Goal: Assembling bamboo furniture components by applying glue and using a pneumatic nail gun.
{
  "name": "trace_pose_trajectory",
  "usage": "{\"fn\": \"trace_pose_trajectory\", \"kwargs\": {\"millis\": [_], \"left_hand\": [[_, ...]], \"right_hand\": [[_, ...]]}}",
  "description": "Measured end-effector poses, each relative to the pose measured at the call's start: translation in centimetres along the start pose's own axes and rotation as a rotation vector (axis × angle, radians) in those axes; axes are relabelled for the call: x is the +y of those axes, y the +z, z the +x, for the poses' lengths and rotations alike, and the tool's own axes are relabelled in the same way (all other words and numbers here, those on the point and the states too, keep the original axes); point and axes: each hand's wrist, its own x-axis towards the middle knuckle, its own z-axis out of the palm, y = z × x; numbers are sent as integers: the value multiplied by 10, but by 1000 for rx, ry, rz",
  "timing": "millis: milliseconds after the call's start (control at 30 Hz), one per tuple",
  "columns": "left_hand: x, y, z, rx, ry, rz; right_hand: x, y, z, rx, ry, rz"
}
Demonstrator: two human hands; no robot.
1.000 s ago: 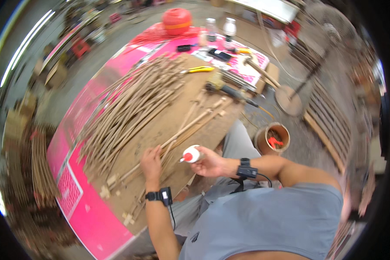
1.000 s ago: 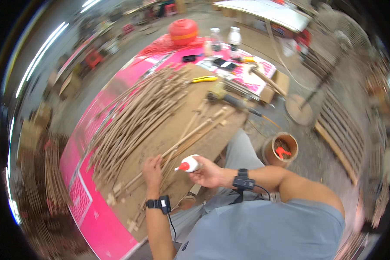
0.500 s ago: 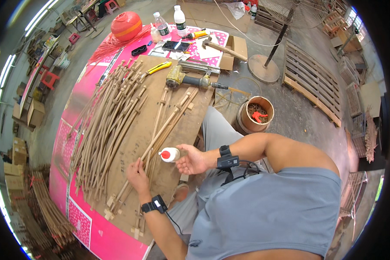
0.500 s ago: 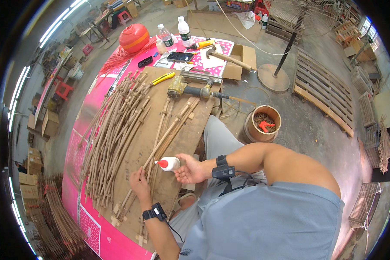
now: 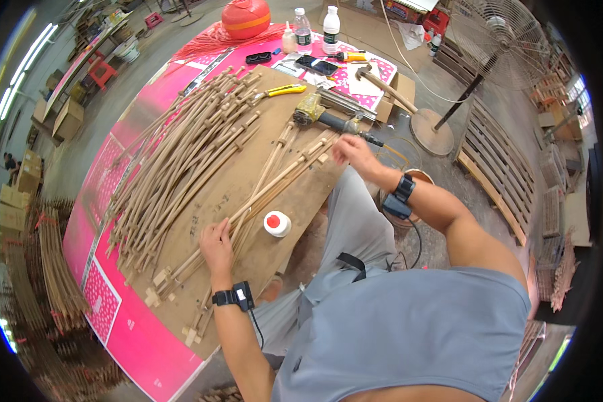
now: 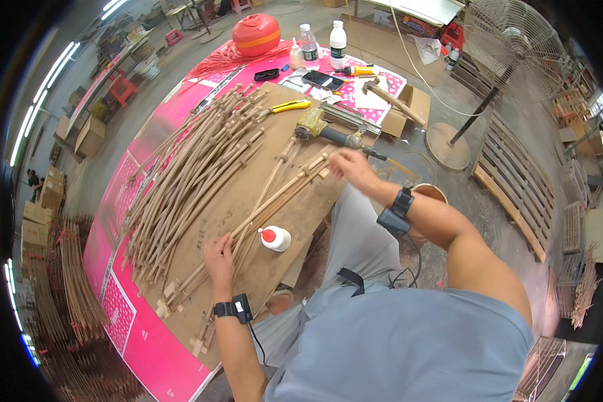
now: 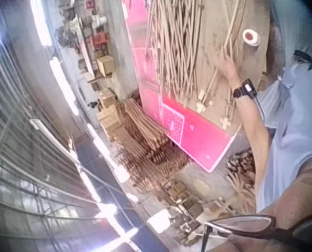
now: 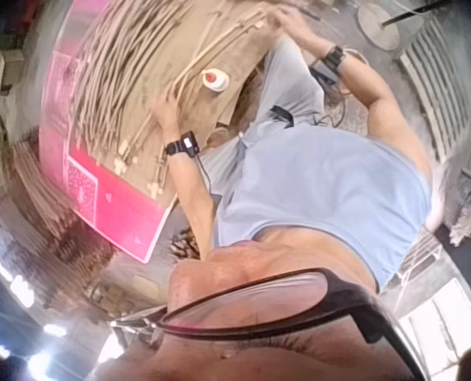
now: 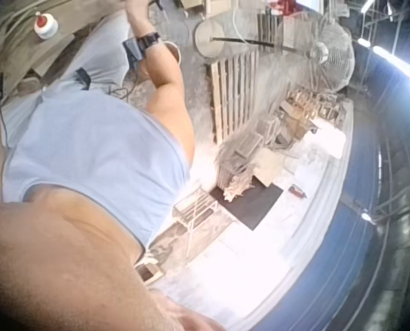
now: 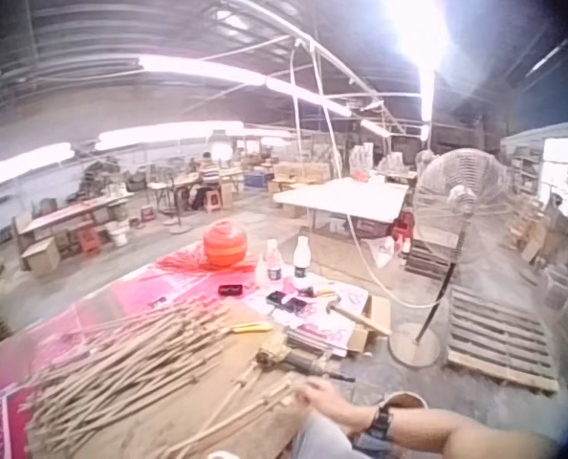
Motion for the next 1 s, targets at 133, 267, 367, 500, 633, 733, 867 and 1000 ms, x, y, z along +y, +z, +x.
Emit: {"fn": "trace_pose_trajectory", "kwargs": {"millis": [133,267,367,500,633,733,867,1000], "left_hand": [[0,0,-2,20,-2,2],[-1,3,-3,27,21,16],[1,1,-3,18,19,37],[1,0,-2,22,2,32],[2,0,-1,20,-30,16],[2,-1,0,19,-2,22],[5,-1,0,13,9,28],[2,0,-1,33,25,38]], "right_hand": [[-30,-20,29,197,-259,-711],[-25,-36,55,195,-537,-1094],[-17,-33,68,102,-420,-1103],[-17,-23,82,-53,-175,-1101],[-23,-13,88,-27,-166,-1154],[-26,-7,94,-45,-107,-1181],[-20,-9,109,-43,-117,-1186],[-17,-14,134,-96,-118,-1208]]}}
